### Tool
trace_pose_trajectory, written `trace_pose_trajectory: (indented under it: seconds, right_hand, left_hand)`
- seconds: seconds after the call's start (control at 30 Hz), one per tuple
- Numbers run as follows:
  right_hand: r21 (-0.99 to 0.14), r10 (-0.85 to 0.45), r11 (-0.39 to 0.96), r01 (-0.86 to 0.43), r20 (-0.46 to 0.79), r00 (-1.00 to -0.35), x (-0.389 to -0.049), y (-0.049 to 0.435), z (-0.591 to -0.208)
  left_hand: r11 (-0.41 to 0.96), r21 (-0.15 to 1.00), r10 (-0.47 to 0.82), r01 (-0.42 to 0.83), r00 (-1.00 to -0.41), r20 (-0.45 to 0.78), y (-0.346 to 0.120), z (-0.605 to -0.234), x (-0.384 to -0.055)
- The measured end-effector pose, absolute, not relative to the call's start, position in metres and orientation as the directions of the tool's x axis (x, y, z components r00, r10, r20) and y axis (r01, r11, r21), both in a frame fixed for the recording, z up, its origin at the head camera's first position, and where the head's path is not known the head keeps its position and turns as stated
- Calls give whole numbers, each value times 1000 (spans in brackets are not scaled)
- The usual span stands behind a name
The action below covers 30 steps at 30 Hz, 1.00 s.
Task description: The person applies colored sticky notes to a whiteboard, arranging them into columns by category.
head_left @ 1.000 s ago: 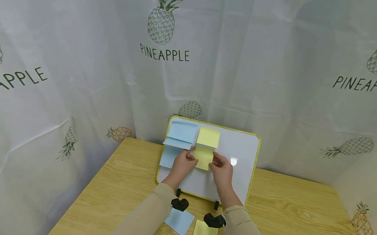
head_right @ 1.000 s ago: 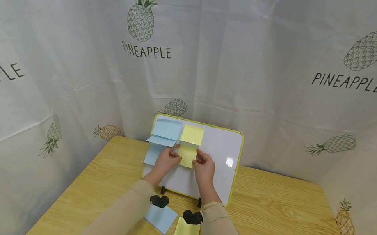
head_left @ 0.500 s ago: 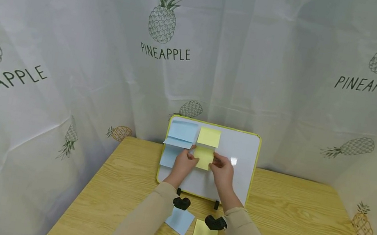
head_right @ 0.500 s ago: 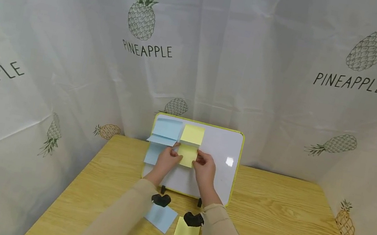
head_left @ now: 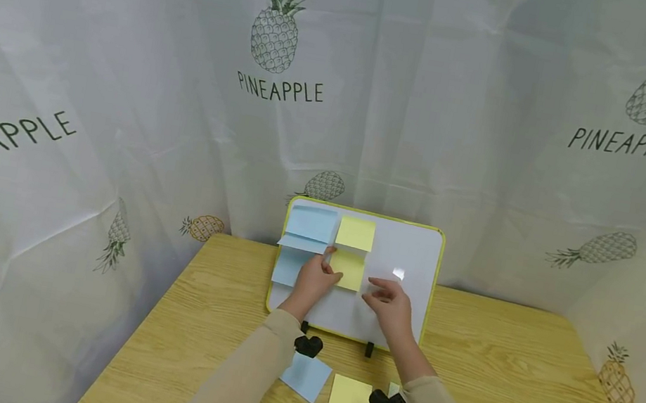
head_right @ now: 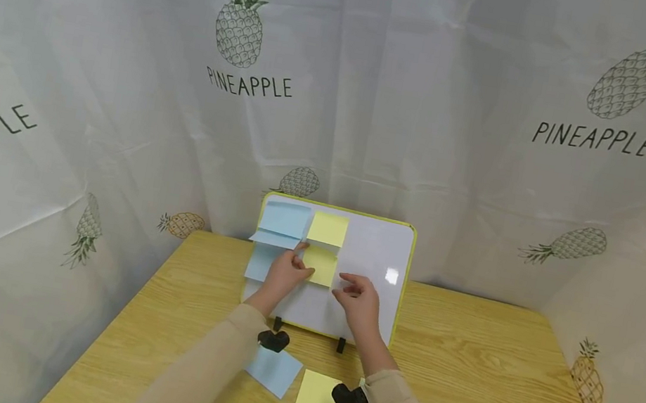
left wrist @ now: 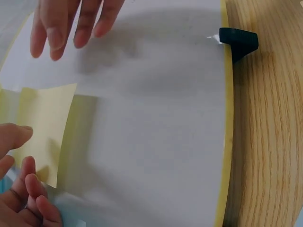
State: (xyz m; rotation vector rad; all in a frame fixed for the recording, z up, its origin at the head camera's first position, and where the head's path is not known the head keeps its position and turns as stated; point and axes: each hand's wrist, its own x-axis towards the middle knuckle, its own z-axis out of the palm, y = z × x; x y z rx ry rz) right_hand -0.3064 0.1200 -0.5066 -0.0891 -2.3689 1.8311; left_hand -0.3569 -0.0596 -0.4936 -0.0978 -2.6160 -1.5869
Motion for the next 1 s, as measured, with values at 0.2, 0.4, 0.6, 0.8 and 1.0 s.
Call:
trace_pose_trajectory:
  seconds: [0.2, 0.4, 0.6, 0.8, 1.0]
  right_hand:
    - [-961, 73, 270, -55, 77, -994, -289, 129, -509]
    - [-939, 39, 333, -84, 103, -994, -276, 139, -517]
    - [-918, 5, 380, -111, 122, -993, -265, 147, -522]
    - [-920, -33, 374, -120, 116, -993, -254, 155, -524]
    - [-902, -81, 410, -136, 113, -990, -242, 164, -531]
  left_hand:
    - [560, 820, 56, 118, -993, 104, -59, -491, -359]
    - [594, 788, 102, 159, -987, 122, -57, -490, -359]
    - [600, 780, 134, 180, -983, 123, -53, -490, -359]
    - [600, 774, 168, 202, -978, 125, -48, -486, -360]
    - [602, 771, 197, 210, -974, 112, -41, -484, -360]
